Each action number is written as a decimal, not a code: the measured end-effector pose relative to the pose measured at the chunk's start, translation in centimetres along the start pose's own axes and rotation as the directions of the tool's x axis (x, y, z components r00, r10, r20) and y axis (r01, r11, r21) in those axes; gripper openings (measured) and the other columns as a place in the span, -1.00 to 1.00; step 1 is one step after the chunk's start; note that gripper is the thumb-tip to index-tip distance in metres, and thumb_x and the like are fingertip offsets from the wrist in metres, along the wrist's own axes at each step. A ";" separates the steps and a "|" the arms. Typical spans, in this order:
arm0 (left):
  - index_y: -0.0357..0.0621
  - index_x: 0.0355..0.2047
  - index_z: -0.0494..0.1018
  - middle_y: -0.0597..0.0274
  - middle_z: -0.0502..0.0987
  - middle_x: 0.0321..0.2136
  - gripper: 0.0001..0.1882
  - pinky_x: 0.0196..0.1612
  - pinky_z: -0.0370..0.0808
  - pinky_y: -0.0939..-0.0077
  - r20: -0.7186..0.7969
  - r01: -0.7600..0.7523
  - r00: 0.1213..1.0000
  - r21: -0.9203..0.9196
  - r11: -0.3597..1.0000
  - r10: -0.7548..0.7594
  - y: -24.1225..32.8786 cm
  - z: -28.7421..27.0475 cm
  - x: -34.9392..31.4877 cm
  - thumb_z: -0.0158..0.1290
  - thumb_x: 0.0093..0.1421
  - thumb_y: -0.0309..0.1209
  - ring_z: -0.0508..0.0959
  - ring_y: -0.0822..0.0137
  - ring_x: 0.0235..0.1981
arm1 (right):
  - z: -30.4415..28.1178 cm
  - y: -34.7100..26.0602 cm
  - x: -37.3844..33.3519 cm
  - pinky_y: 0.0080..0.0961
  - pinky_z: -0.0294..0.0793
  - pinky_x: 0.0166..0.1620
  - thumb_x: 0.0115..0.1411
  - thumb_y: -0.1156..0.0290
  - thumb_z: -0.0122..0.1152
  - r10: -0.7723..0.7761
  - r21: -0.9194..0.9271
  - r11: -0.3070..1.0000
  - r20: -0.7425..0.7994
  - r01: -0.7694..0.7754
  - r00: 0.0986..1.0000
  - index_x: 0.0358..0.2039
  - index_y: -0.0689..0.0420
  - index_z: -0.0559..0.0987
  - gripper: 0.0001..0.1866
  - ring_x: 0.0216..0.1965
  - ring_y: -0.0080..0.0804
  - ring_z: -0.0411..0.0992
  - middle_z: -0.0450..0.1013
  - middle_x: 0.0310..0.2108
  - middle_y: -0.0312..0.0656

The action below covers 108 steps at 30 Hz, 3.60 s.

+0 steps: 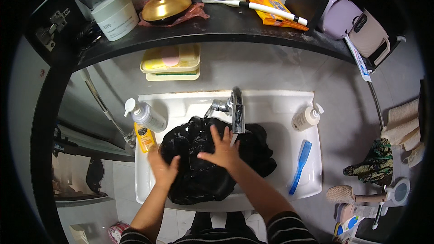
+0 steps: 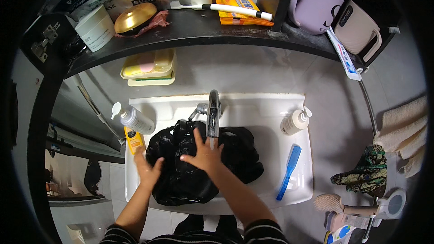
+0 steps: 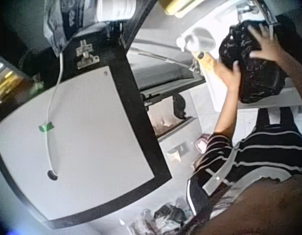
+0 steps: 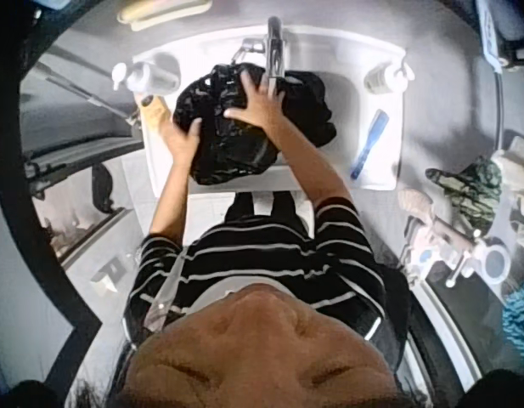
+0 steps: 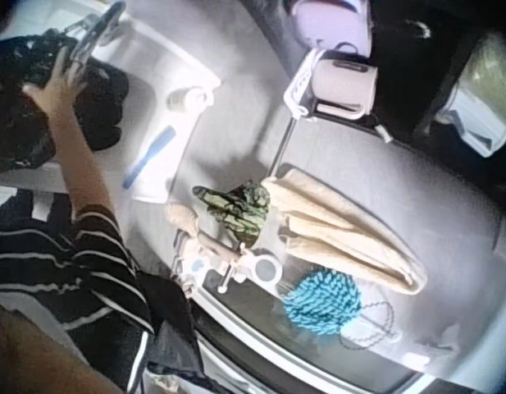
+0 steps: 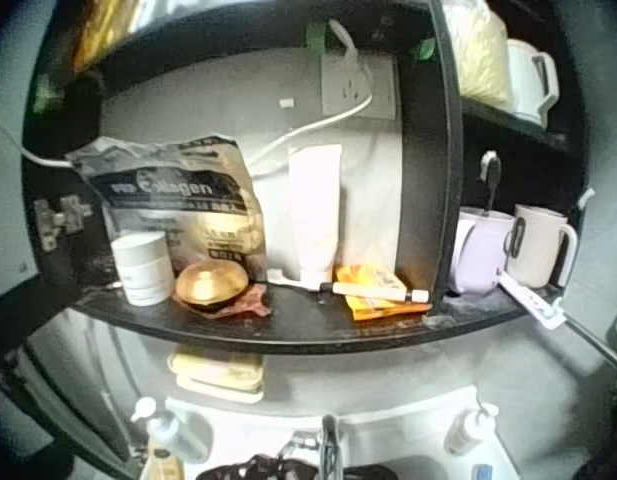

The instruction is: The person scrubs a black bag with a blue brush under running water in a bathroom sink. They rinse the bag, wring it out, and place it on the floor. The person then washes a green basin and a cloth in the sink, followed by scrubbing the sink surface itself with the cloth.

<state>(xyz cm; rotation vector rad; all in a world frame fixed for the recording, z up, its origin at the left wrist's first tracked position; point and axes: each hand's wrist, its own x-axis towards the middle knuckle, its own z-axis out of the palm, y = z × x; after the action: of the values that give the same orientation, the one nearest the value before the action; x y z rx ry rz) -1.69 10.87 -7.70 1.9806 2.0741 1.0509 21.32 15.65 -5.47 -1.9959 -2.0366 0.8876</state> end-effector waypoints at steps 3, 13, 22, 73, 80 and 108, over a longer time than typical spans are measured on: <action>-0.48 0.08 0.20 -0.26 0.40 -0.03 -0.10 0.12 0.31 0.22 0.202 0.573 0.806 -0.031 0.819 -0.557 -4.8 -0.7 -3.4 0.29 -0.05 -0.01 0.39 -0.10 0.04 | 4.4 0.0 1.2 0.17 -0.24 0.29 -0.16 -0.39 0.21 -0.045 -0.213 0.974 0.171 0.082 0.984 0.36 -0.25 -0.04 0.13 0.36 0.17 -0.19 -0.08 0.30 0.29; -0.34 -0.04 0.39 0.02 0.59 -0.28 -0.60 -0.09 0.45 0.45 0.325 0.471 0.879 -0.476 0.742 -0.349 1.3 -1.6 -3.5 0.17 0.10 -0.53 0.57 0.26 -0.24 | 4.6 3.2 -1.5 -0.23 0.32 0.07 0.01 0.05 0.30 -0.222 -0.022 0.975 -0.076 0.221 0.972 0.03 -0.15 0.52 -0.48 -0.07 -0.14 0.46 0.54 -0.22 -0.10; -0.31 -0.09 0.44 -0.04 0.53 -0.43 -0.61 -0.36 0.51 0.21 0.265 -0.349 0.875 -0.236 0.907 0.405 12.0 -6.0 -1.6 0.13 0.01 -0.53 0.55 -0.05 -0.41 | -1.8 9.0 -9.0 -0.34 0.26 0.15 -0.01 0.21 0.34 -0.125 0.531 0.822 -0.182 0.204 0.975 0.12 0.19 0.37 -0.31 0.05 -0.16 0.37 0.42 0.01 -0.07; 0.45 0.36 -0.24 -0.30 -0.38 0.33 0.24 0.25 -0.31 -0.31 0.875 0.028 0.386 0.305 0.952 -0.292 9.2 7.2 -3.0 0.03 -0.27 0.53 -0.37 -0.31 0.33 | -3.0 13.4 -9.9 0.02 0.09 0.24 -0.33 -0.32 0.41 0.414 0.167 0.898 -0.004 -0.408 0.910 0.34 -0.34 0.01 0.22 0.27 0.43 -0.10 -0.23 0.30 0.38; 0.40 0.36 -0.26 -0.26 -0.29 0.33 0.28 0.24 0.05 -0.10 0.903 -0.124 0.280 0.370 0.921 -0.325 8.8 11.7 -2.0 -0.01 -0.30 0.56 -0.14 -0.24 0.34 | 2.6 16.2 -8.5 0.01 0.29 0.12 -0.15 -0.18 0.35 0.485 -0.077 0.871 -0.009 -0.484 0.874 0.24 -0.40 0.24 -0.11 0.13 0.35 0.17 0.00 0.26 0.21; -0.20 -0.48 0.33 0.00 0.48 -0.30 -0.62 0.19 0.21 -0.12 0.269 -0.541 0.649 -0.495 0.680 0.712 5.9 -2.0 3.7 0.18 -0.37 -0.39 0.44 -0.07 -0.06 | -15.4 8.1 -12.2 -0.31 0.37 -0.13 -0.02 0.22 0.15 -0.910 -0.735 0.277 0.006 0.619 0.414 0.00 -0.20 0.48 -0.52 -0.05 -0.20 0.32 0.36 0.00 -0.28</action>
<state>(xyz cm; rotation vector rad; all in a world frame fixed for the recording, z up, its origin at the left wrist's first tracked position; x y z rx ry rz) 1.75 12.96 -1.61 2.4808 0.8395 0.8478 37.22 8.15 6.48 -0.7715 -2.7298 -0.5345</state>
